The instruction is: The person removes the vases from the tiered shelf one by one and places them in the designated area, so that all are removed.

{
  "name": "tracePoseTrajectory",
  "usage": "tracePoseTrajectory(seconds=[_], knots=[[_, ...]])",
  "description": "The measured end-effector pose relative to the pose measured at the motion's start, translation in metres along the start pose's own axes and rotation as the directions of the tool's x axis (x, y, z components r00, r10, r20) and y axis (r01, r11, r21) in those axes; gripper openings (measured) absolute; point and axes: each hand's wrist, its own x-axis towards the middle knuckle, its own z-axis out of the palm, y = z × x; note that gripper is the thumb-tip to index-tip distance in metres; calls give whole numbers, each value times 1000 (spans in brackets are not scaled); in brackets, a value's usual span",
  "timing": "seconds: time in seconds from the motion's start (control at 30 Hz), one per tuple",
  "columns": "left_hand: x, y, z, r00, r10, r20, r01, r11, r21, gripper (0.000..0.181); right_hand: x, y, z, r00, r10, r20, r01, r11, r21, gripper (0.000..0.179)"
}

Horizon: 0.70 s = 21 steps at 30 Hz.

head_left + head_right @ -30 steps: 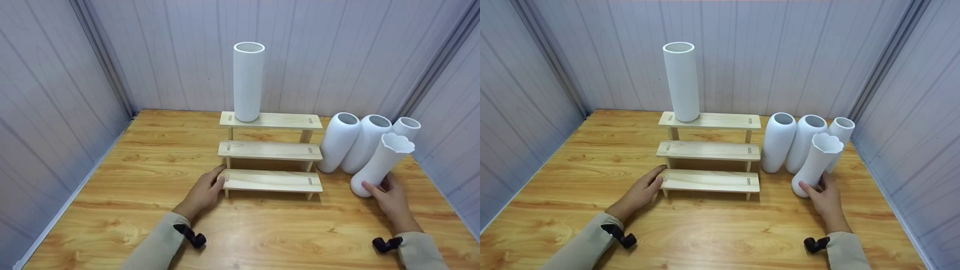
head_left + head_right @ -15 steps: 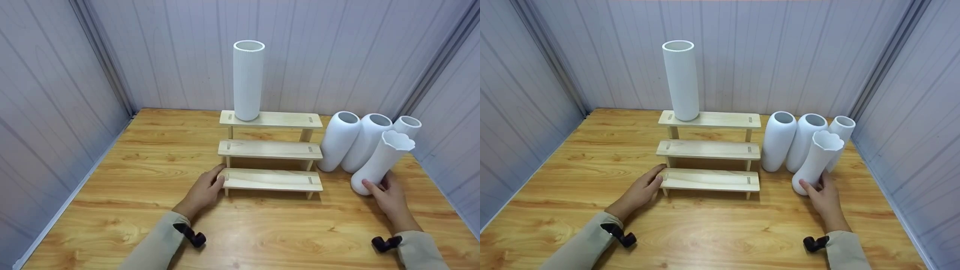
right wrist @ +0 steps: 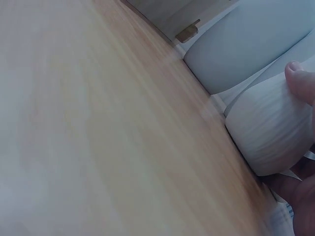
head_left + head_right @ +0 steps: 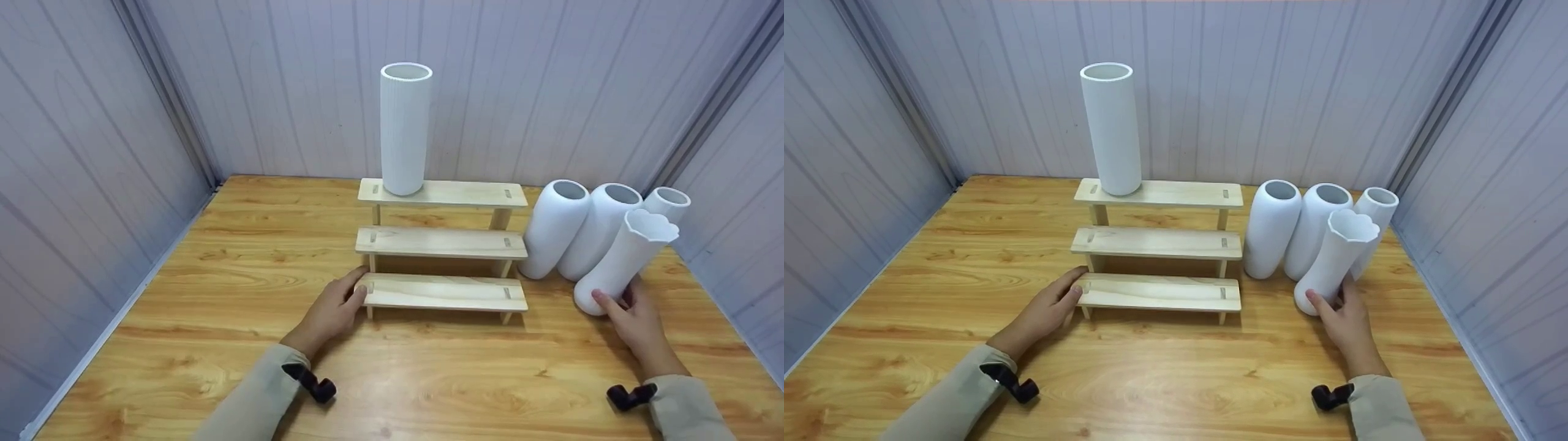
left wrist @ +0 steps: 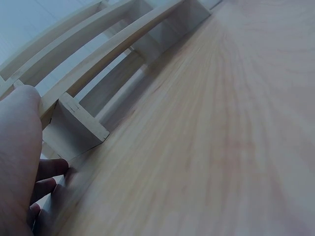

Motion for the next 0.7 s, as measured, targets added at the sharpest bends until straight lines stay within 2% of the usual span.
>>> tracePoseTrajectory(seconds=[0.07,0.3,0.43,0.7], knots=[[1,0,-1,1000,1,-2,-1,1000,1,46,1,0,0,1000,1,3,-1,1000,5,84],[0,1,-2,1000,-14,8,14,1000,2,46,5,9,4,994,-103,-40,104,995,14,75],[1,0,-1,1000,-8,2,8,1000,0,46,4,6,1,998,-57,-12,57,998,7,80],[1,-1,0,1000,-12,8,12,1000,-5,46,4,3,2,999,24,42,-26,998,58,91]])
